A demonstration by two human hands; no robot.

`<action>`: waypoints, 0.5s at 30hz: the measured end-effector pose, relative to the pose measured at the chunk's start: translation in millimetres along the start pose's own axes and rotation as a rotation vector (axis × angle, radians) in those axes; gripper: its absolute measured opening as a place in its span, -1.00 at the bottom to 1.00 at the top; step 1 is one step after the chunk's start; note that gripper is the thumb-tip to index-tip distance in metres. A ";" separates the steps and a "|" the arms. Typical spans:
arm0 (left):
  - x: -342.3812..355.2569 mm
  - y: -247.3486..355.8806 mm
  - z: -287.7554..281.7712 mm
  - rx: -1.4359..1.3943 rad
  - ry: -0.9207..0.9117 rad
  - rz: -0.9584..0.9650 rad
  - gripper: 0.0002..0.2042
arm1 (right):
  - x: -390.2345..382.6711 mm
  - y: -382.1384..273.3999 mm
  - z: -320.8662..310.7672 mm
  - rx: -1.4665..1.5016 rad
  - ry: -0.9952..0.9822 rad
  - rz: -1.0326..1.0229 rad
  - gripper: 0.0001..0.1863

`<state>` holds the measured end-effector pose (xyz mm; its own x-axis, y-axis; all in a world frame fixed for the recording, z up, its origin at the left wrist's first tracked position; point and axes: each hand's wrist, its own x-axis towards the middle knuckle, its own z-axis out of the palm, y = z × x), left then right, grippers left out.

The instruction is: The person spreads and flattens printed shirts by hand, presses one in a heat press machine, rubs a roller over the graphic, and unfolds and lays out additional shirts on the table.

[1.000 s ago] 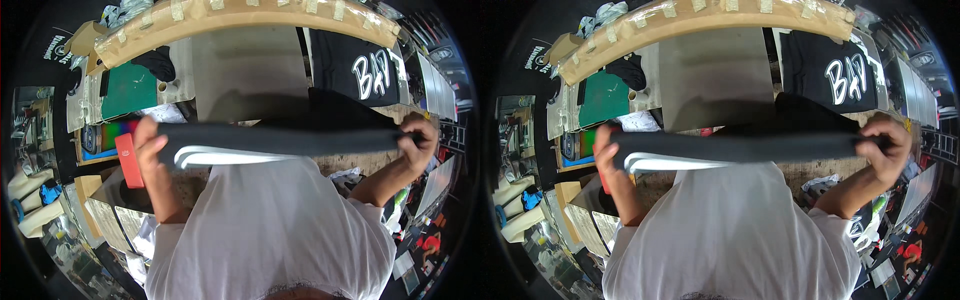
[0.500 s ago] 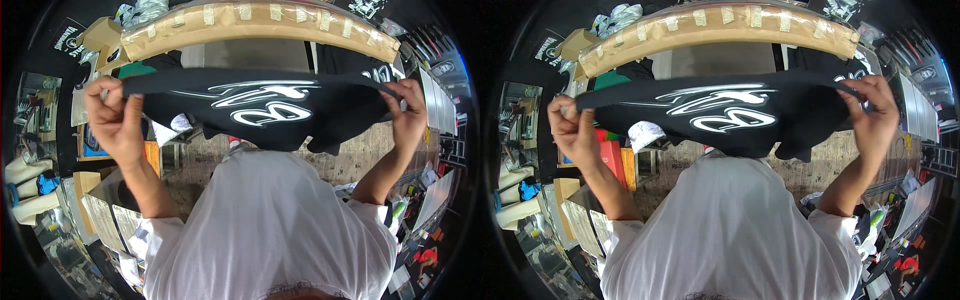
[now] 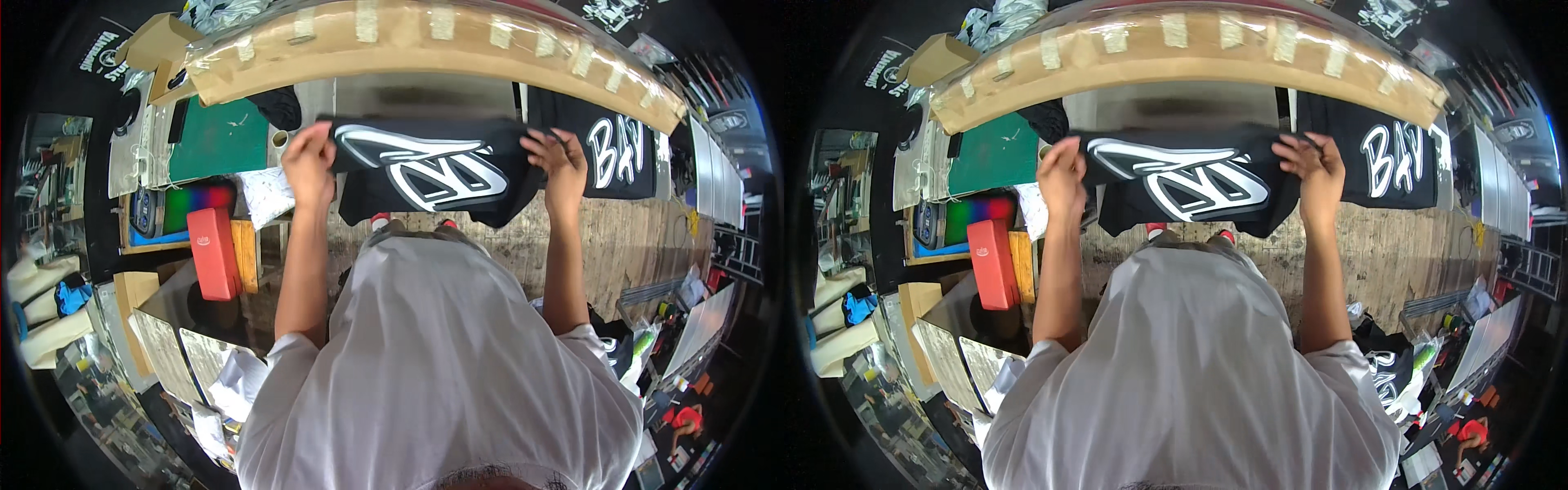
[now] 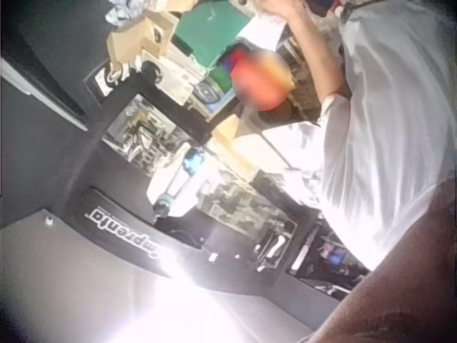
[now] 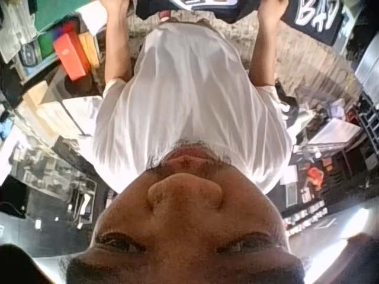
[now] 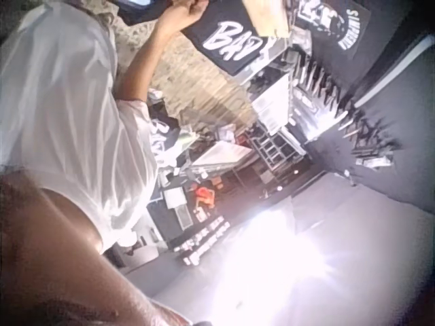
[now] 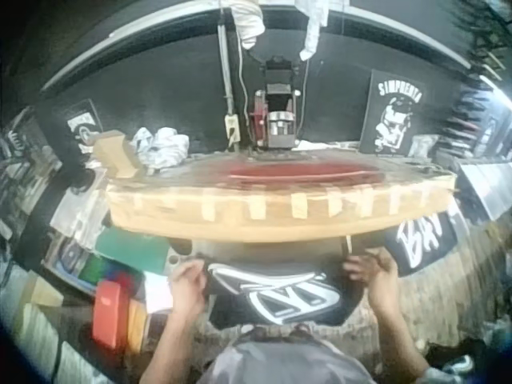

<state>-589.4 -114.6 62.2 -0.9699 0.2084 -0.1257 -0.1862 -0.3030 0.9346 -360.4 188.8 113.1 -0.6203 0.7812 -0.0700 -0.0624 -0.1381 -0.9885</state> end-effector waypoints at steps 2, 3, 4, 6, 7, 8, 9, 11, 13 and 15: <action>33.5 -11.5 30.4 -0.289 0.054 0.022 -0.90 | 34.8 21.3 11.6 -0.021 -0.013 -0.119 -0.80; 54.0 -19.4 45.3 -0.279 0.050 0.107 -0.89 | 57.3 35.0 16.6 -0.040 -0.021 -0.241 -0.80; 76.7 -32.9 59.3 -0.110 0.061 0.321 -0.90 | 79.8 46.7 18.1 -0.312 -0.017 -0.241 -0.76; 130.2 -73.2 48.5 0.968 0.089 0.872 -0.81 | 132.2 73.3 13.8 -0.980 -0.064 -0.539 -0.68; 164.7 -87.6 39.7 0.743 0.017 0.705 -0.76 | 159.8 86.9 20.7 -1.349 -0.144 -0.863 -0.64; 179.1 -104.2 30.9 0.511 -0.053 0.532 -0.69 | 178.0 94.9 33.5 -1.300 -0.155 -0.929 -0.66; 189.5 -106.9 41.8 0.537 -0.056 0.453 -0.69 | 194.5 101.0 36.3 -1.266 -0.147 -0.976 -0.68; 203.1 -104.5 72.2 0.729 -0.069 0.408 -0.69 | 229.8 111.3 32.8 -1.240 -0.149 -1.001 -0.65; 216.7 -106.9 81.2 0.888 -0.083 0.392 -0.69 | 250.4 119.9 39.3 -1.275 -0.121 -0.952 -0.66; 225.8 -110.0 83.4 0.975 -0.094 0.387 -0.69 | 262.5 124.0 49.6 -1.307 -0.112 -0.923 -0.66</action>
<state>-774.9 43.3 -41.3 -0.9126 0.3409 0.2258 0.3806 0.5066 0.7736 -569.7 346.6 -21.2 -0.8061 0.2437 0.5392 0.2128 0.9697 -0.1201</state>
